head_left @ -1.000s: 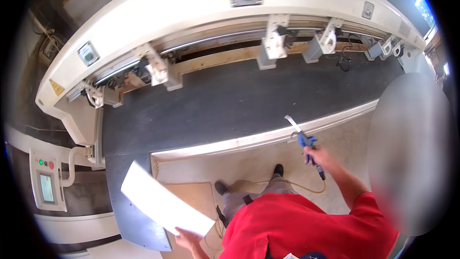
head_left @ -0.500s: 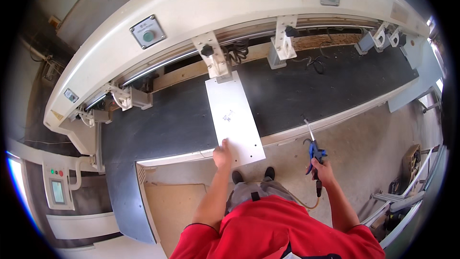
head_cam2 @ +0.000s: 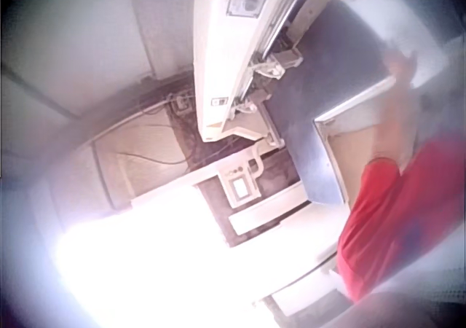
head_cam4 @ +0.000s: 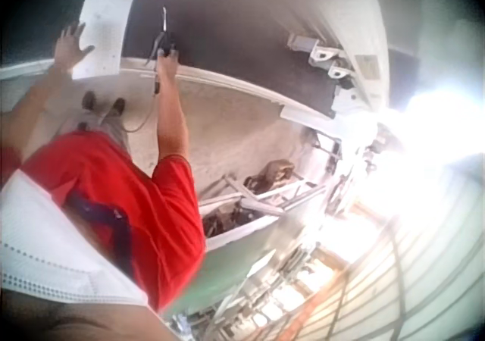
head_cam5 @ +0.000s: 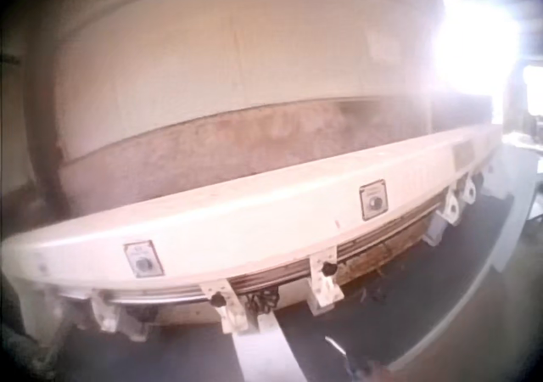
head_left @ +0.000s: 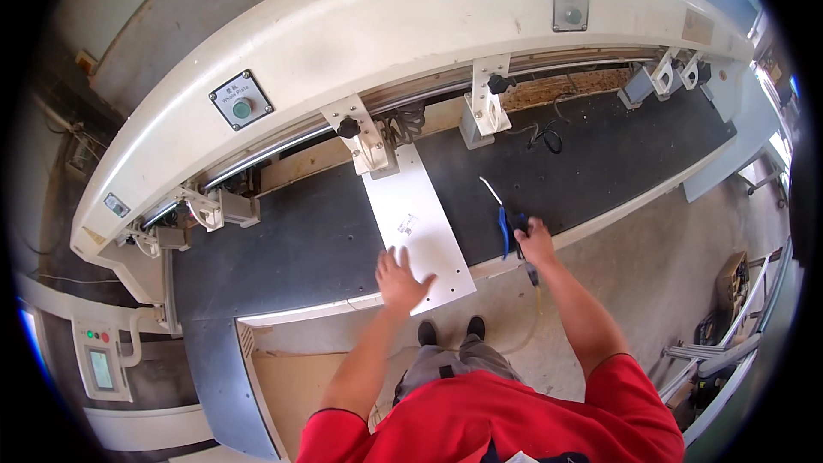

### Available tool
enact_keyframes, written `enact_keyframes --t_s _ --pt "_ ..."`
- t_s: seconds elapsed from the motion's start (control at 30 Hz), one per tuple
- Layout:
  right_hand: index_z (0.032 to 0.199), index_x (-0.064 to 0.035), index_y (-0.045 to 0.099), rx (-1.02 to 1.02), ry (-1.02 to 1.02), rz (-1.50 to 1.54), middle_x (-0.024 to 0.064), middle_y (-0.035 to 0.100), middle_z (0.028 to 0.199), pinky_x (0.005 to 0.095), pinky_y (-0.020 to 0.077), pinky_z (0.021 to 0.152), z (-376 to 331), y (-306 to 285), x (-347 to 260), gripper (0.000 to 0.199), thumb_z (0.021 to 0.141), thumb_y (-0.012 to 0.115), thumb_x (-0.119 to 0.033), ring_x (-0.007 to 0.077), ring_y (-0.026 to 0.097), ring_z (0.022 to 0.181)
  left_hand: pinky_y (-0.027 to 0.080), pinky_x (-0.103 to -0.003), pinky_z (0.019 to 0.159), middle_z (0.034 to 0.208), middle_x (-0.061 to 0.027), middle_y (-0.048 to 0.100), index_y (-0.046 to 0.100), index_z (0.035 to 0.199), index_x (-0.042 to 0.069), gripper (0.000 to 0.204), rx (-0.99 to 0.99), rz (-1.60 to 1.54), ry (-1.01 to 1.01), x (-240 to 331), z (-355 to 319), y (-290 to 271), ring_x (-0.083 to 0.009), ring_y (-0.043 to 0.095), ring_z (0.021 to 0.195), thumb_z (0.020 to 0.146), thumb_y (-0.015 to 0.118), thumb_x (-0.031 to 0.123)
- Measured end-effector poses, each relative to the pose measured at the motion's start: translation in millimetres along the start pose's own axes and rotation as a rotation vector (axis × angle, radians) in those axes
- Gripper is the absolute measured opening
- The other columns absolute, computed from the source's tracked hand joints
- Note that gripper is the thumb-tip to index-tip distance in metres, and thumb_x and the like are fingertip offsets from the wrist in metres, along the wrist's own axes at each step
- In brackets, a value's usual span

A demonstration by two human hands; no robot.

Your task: The person operates a CNC machine to process white rectangular panels. They use a handheld air blower to clean the panels, then stack them on a nearby table. The person repeats this process for multiple panels, moving between the machine and the table.

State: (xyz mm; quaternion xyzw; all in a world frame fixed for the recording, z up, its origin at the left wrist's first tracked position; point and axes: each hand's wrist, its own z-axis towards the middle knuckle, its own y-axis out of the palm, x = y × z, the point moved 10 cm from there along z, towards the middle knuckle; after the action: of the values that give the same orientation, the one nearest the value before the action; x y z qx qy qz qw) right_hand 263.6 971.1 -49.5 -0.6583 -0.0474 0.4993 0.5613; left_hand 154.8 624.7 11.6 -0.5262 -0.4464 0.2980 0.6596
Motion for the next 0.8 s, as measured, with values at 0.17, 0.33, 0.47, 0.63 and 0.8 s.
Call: enact_keyframes --t_s 0.17,0.33,0.47,0.63,0.8 --pt "0.128 0.0011 0.050 0.058 -0.111 0.578 0.0096 0.066 0.084 0.0300 0.0514 0.073 74.2 -73.8 -161.2 0.049 0.090 0.065 -0.025 0.0175 0.064 0.075 0.021 -0.068 0.107 0.158 -0.0217 -0.001 0.026 0.149 0.009 0.106 -0.642 0.155 -0.014 8.5 -50.1 46.0 -0.0512 -0.002 0.142 0.067 0.077 0.052" --pt "0.114 0.0035 0.051 -0.076 -0.086 0.640 0.0089 0.065 0.078 0.0301 0.0479 0.056 167.0 -114.4 -251.3 0.051 0.090 0.062 -0.041 0.0167 0.061 0.060 0.023 -0.063 0.110 0.157 -0.0231 -0.003 0.031 0.146 0.011 0.096 -0.516 0.128 0.186 7.5 -41.2 68.7 -0.0520 -0.003 0.142 0.066 0.079 0.035" --pt "0.100 0.0008 0.052 0.274 -0.336 0.042 0.0166 0.063 0.075 0.0440 0.0486 0.063 164.8 -132.3 -279.7 0.036 0.084 0.067 -0.027 0.0340 0.063 0.068 0.024 -0.060 0.111 0.157 -0.0231 -0.002 0.032 0.145 0.011 0.091 -0.519 0.097 0.252 8.7 -36.3 75.6 -0.0506 -0.003 0.143 0.068 0.076 0.028" --pt "0.092 -0.0028 0.051 0.252 -0.514 -0.240 0.0151 0.062 0.075 0.0461 0.0484 0.063 147.9 -140.8 -317.0 0.031 0.078 0.071 -0.022 0.0351 0.063 0.072 0.024 -0.060 0.111 0.157 -0.0227 -0.001 0.032 0.145 0.010 0.089 -0.533 0.089 0.275 25.3 -17.6 80.1 -0.0494 -0.002 0.143 0.069 0.076 0.027" --pt "0.090 -0.0056 0.054 0.211 -0.676 -0.216 0.0126 0.063 0.076 0.0426 0.0504 0.060 119.5 -116.3 -360.0 0.026 0.077 0.069 -0.023 0.0319 0.064 0.068 0.024 -0.059 0.112 0.156 -0.0255 -0.001 0.031 0.146 0.008 0.092 -0.559 0.133 0.276 34.4 -12.7 81.1 -0.0506 0.000 0.143 0.069 0.077 0.031"
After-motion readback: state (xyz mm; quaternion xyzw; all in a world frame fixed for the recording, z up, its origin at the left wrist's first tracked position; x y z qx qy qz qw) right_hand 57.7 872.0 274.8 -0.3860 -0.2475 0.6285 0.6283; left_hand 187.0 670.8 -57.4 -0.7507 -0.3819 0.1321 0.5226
